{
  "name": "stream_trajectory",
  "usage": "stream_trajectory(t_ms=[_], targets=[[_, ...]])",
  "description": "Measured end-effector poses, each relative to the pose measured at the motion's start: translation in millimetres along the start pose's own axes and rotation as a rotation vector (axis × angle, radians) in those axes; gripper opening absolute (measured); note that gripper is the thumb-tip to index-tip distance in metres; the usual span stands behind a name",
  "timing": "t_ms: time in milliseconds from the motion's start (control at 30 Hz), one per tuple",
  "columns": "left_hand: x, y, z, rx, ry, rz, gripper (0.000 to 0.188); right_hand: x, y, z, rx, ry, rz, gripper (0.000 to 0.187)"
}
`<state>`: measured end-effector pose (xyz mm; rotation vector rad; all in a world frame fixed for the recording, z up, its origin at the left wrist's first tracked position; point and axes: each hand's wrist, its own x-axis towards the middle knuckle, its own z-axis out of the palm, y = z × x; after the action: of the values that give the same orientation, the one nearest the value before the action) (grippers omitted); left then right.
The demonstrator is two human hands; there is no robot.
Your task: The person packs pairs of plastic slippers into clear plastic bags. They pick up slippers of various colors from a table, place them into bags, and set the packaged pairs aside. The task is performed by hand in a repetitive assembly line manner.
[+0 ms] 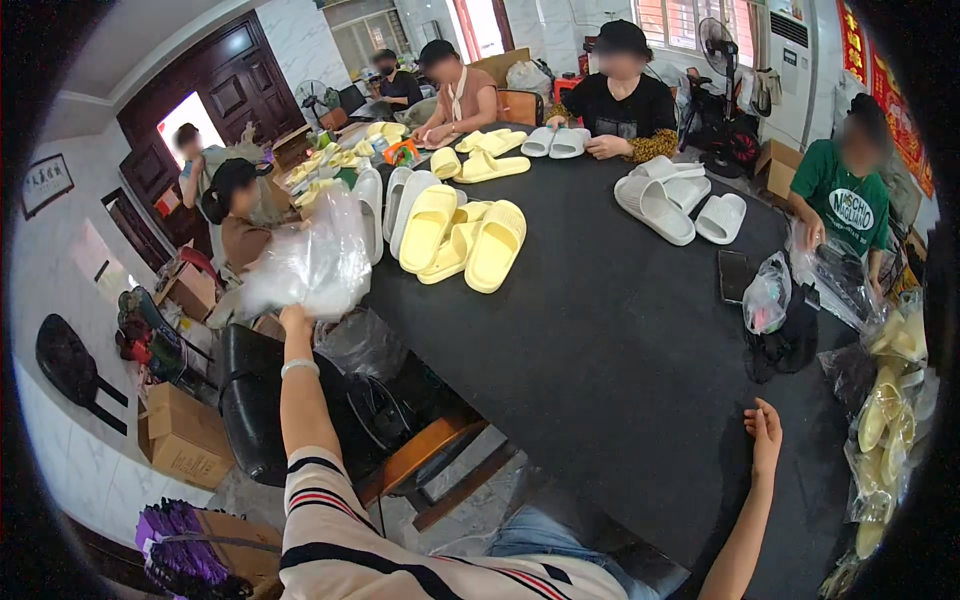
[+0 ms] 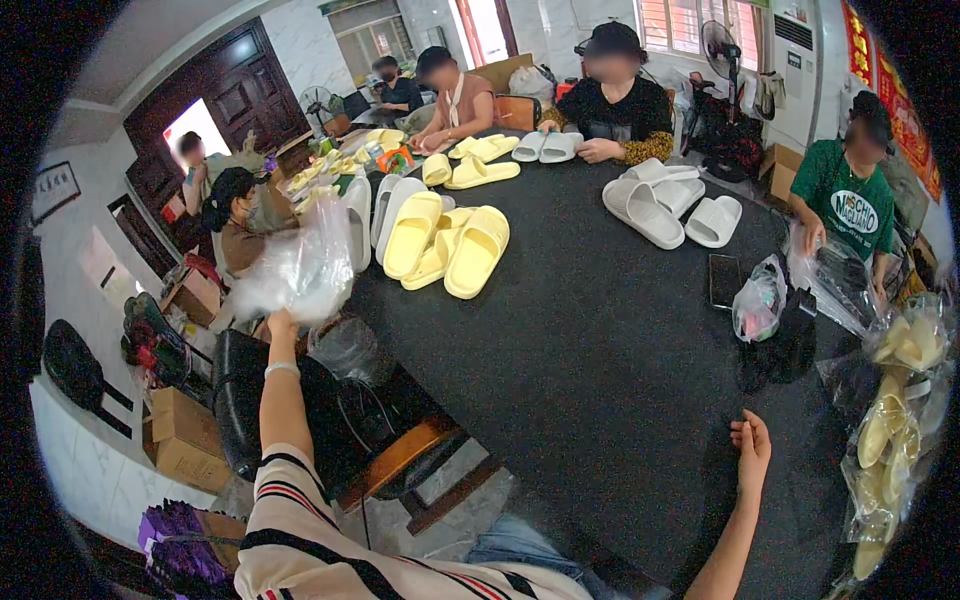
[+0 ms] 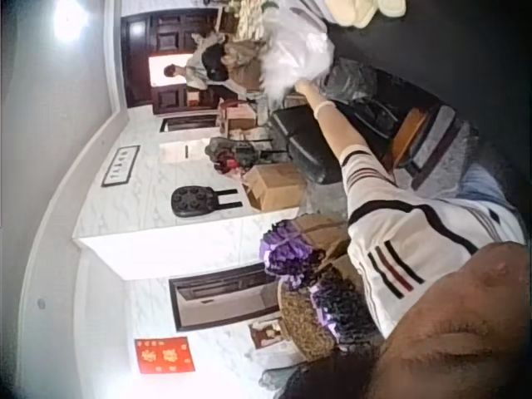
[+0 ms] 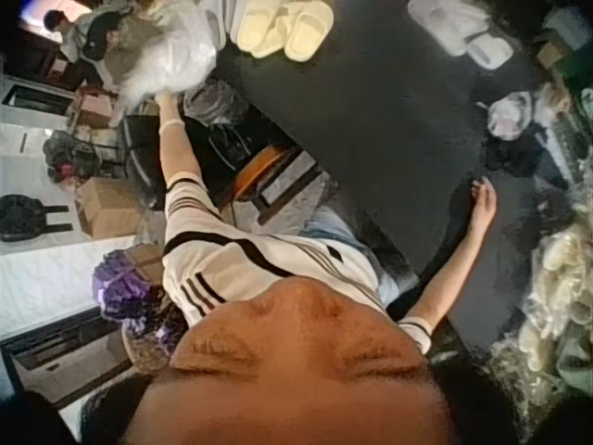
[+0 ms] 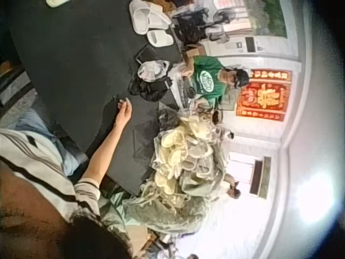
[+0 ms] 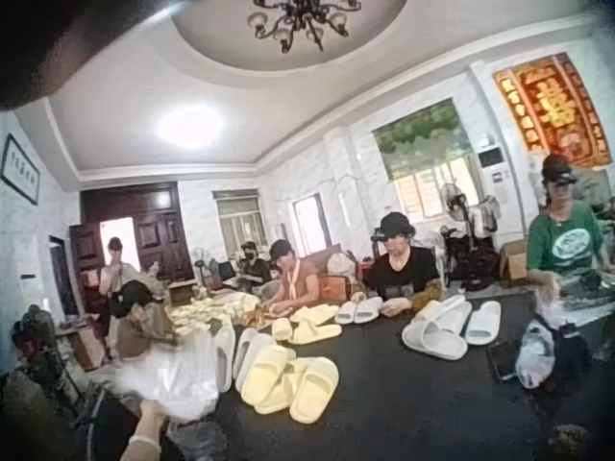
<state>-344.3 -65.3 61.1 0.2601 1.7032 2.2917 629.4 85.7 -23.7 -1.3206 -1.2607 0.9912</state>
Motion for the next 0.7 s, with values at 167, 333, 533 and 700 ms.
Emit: stream_trajectory(t_ms=[167, 333, 533, 700], targets=[[-35, -39, 59, -0.199, 0.156, -0.029, 0.023, -11, -13, -13, -0.063, 0.048, 0.006, 0.03], [-34, -25, 49, -0.447, 0.153, 0.114, 0.025, -11, -8, -13, -0.044, 0.026, -0.019, 0.03], [-4, 9, 19, -0.367, 0.083, 0.2, 0.032, -8, -2, -10, -0.048, -0.009, -0.039, 0.03], [-1, 17, 19, -0.205, 0.088, 0.179, 0.036, -9, -2, -15, -0.054, -0.007, -0.05, 0.031]])
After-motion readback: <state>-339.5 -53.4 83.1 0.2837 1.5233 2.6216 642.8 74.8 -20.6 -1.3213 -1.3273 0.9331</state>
